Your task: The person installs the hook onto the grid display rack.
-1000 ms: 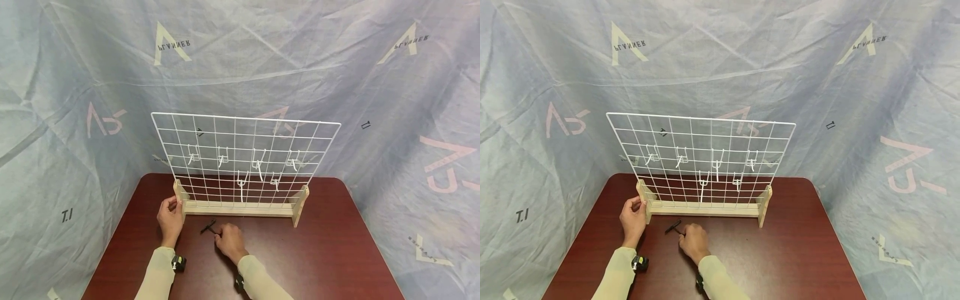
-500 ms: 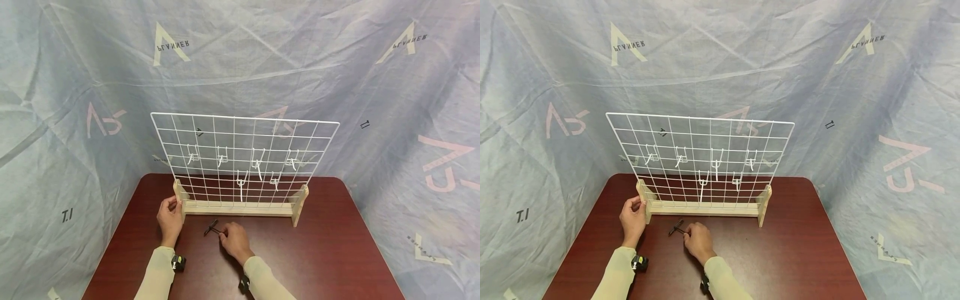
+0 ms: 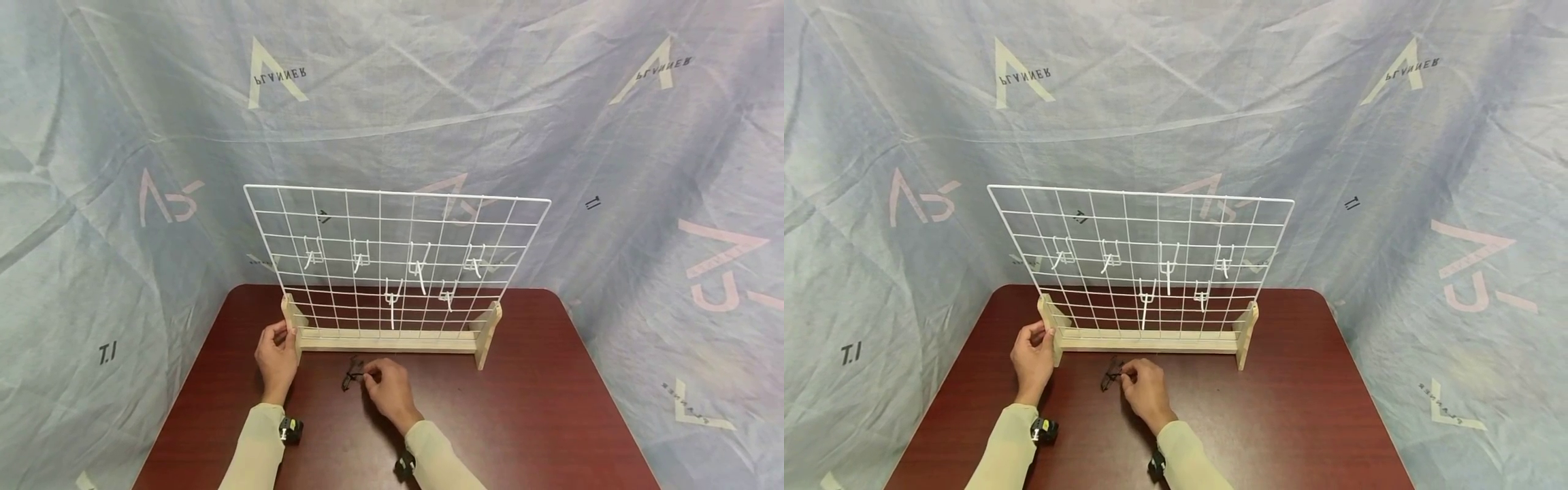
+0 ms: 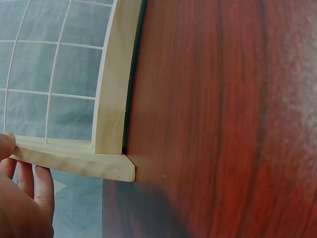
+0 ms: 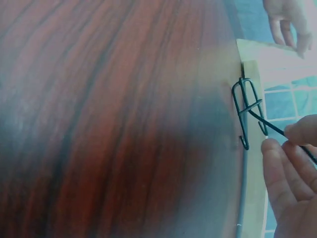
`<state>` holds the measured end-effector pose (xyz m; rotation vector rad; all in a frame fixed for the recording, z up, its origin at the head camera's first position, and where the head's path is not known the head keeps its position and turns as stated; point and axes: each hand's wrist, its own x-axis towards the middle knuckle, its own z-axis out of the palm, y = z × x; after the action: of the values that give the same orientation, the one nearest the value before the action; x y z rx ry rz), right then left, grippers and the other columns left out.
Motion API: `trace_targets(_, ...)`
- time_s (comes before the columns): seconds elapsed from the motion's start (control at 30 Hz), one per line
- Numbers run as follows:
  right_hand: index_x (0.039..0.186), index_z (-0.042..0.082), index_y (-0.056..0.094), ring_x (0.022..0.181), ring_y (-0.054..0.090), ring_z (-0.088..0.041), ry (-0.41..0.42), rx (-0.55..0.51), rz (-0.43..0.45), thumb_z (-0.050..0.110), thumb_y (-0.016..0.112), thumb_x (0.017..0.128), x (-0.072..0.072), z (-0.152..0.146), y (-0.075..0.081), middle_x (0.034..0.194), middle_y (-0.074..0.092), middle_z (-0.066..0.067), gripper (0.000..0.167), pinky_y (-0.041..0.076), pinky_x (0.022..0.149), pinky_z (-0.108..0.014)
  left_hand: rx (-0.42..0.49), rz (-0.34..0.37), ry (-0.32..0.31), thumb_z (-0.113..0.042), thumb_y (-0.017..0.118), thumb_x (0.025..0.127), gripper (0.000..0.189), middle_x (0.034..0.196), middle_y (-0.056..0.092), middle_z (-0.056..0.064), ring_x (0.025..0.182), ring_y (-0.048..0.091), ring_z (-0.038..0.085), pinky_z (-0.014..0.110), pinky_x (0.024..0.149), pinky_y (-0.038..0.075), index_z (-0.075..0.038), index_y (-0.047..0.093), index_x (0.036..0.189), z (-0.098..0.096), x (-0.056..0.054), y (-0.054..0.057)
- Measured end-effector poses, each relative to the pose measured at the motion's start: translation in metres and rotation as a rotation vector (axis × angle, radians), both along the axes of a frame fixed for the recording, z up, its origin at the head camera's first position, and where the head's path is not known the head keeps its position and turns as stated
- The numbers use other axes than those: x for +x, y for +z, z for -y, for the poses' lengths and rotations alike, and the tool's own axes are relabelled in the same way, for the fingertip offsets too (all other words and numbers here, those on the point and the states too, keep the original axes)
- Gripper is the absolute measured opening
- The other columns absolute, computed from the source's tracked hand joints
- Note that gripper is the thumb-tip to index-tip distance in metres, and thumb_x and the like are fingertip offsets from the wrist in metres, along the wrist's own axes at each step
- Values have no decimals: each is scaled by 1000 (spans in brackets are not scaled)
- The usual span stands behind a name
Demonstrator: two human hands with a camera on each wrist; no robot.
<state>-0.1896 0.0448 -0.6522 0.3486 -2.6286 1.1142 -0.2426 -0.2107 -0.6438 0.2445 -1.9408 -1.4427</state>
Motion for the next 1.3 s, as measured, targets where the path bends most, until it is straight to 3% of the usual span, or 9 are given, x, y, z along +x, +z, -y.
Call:
trace_targets(0.27, 96, 12, 77, 77, 72, -6, 63, -183, -70, 6, 84, 88, 4, -2, 0, 89, 77, 0, 12, 60, 68, -16, 10, -4, 3, -3, 79, 94, 23, 113, 72, 19, 98, 64, -4, -1, 79, 50, -1, 73, 116, -1, 2, -2)
trace_targets(0.4, 97, 11, 76, 78, 74, -7, 74, -241, -60, 6, 84, 89, 6, -2, 2, 89, 76, 1, 12, 61, 68, -15, 14, -12, -1, -2, 79, 94, 23, 112, 72, 20, 97, 63, -7, 0, 79, 50, 0, 73, 116, 0, 1, -3)
trace_targets(0.53, 101, 8, 77, 79, 73, -7, 85, -236, -85, 8, 83, 91, 8, -1, 7, 90, 75, 1, 12, 60, 69, -14, 13, -15, -1, -3, 78, 94, 23, 112, 72, 20, 98, 63, -6, 0, 78, 50, 0, 73, 116, 0, 1, -3)
trace_targets(0.8, 104, 9, 77, 78, 69, -6, 106, -161, -274, 7, 85, 89, 6, 0, 19, 91, 74, 2, 17, 57, 67, -13, 8, -17, 4, -1, 78, 93, 23, 111, 72, 20, 97, 64, -3, 0, 77, 50, 1, 73, 115, -1, 2, -1)
trace_targets(1.07, 105, 6, 76, 81, 72, -11, 167, -221, -310, 3, 83, 90, 3, 4, 35, 93, 75, -2, 17, 59, 69, -12, 2, -23, 13, 2, 78, 92, 23, 110, 73, 20, 96, 64, 0, 0, 76, 50, 1, 73, 115, -2, 2, 0)
trace_targets(1.3, 104, 6, 77, 81, 73, -11, 212, -206, -470, 0, 83, 89, -2, 10, 54, 93, 74, -1, 17, 59, 71, -11, 9, -25, 1, 2, 78, 93, 23, 112, 72, 19, 97, 64, -2, 0, 77, 50, 1, 73, 115, -1, 0, -1)
